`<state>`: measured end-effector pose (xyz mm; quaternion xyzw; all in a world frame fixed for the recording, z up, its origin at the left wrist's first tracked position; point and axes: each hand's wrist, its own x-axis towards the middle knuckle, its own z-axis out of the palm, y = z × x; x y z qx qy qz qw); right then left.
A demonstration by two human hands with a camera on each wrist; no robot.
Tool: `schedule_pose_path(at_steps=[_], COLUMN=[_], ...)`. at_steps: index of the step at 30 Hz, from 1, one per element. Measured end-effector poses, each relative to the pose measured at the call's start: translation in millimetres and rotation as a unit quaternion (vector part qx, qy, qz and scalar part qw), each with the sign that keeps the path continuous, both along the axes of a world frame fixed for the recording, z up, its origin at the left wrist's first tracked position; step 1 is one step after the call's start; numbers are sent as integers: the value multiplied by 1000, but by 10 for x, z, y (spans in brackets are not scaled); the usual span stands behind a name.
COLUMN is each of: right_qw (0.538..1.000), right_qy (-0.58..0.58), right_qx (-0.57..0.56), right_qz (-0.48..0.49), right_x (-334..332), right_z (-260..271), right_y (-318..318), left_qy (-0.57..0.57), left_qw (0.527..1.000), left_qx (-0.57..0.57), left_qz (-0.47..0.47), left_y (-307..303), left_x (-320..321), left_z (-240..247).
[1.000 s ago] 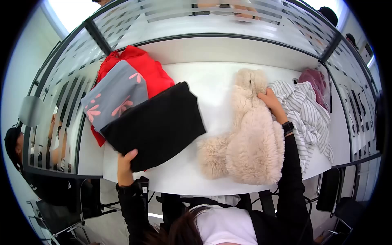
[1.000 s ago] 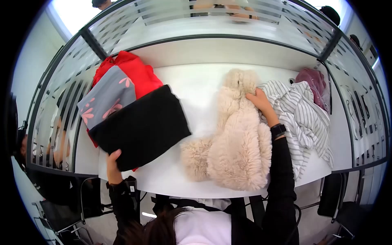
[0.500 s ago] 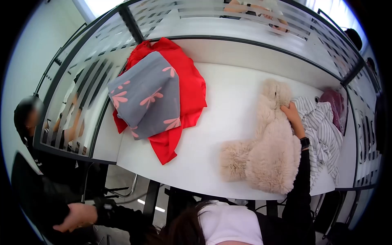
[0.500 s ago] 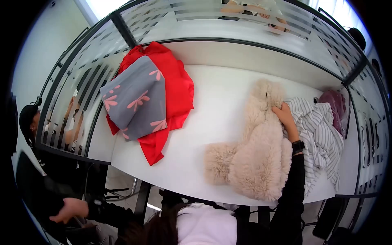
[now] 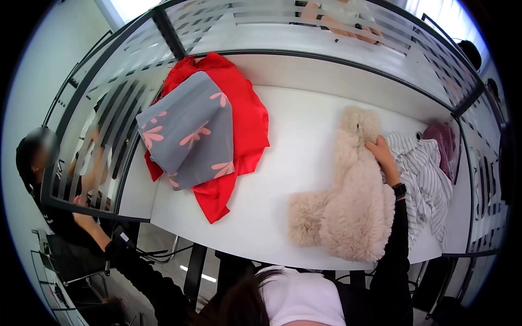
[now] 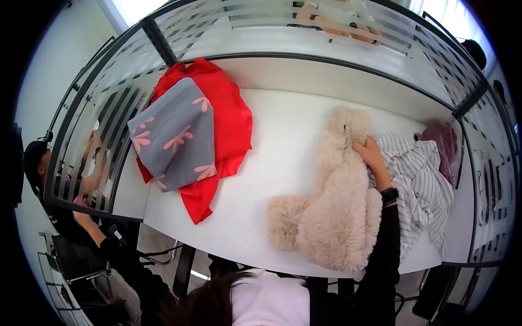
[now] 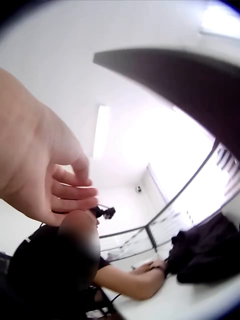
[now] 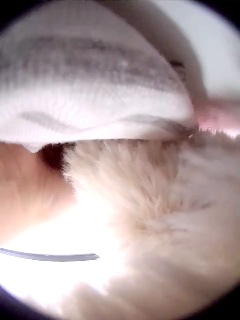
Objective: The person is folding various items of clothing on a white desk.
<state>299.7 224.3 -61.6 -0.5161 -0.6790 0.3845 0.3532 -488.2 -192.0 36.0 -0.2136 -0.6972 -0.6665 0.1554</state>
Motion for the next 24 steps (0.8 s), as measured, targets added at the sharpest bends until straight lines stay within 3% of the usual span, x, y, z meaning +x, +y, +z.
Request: schedule_pose_path(at_steps=[1,2,3,7,9,10,12,13,15,19,21,24], right_qw=[1000,1000,1000,1000,1000,999,999,1000,999,1000,1000,1000], right_qy=[-4,-9,-15,-8,-14,-34,-37,-21,4,-3,-20,-23], right_qx=[2,2,2,3,-1,-7,4,19,34,15,0,17], right_qz=[3,8,13,4,-3,-11,-12,-4,8,5,-1,3], right_x=[5,18,25,30,-31,3,40,48,50,-76,-67,-77], right_z=[-7,-17,-30,-101,34,2,-109,-164,-151,106,121,158], right_y=[4,35,52,90,6,26,105,133,101,-66,-51,-104], left_qy=[119,129,190,454,574,598,503,460,398,217,264,249], left_qw=[984,970,962,854,797,794,849,849,826,678,596,537], left_qx=[-81,-44,44,99,86,87,44,-4,-147,-278,-301,-349], left_qz=[102,203,189,235,168,62,-154,-262,-372,-645,-696,-726], left_y=[12,6,94,545,660,794,1093,1225,1532,1960,2062,2119], left_x=[372,516,858,2192,2464,2662,3102,3250,3550,4186,4361,4575], left_z=[223,343,497,942,954,922,751,658,413,-23,-261,-354])
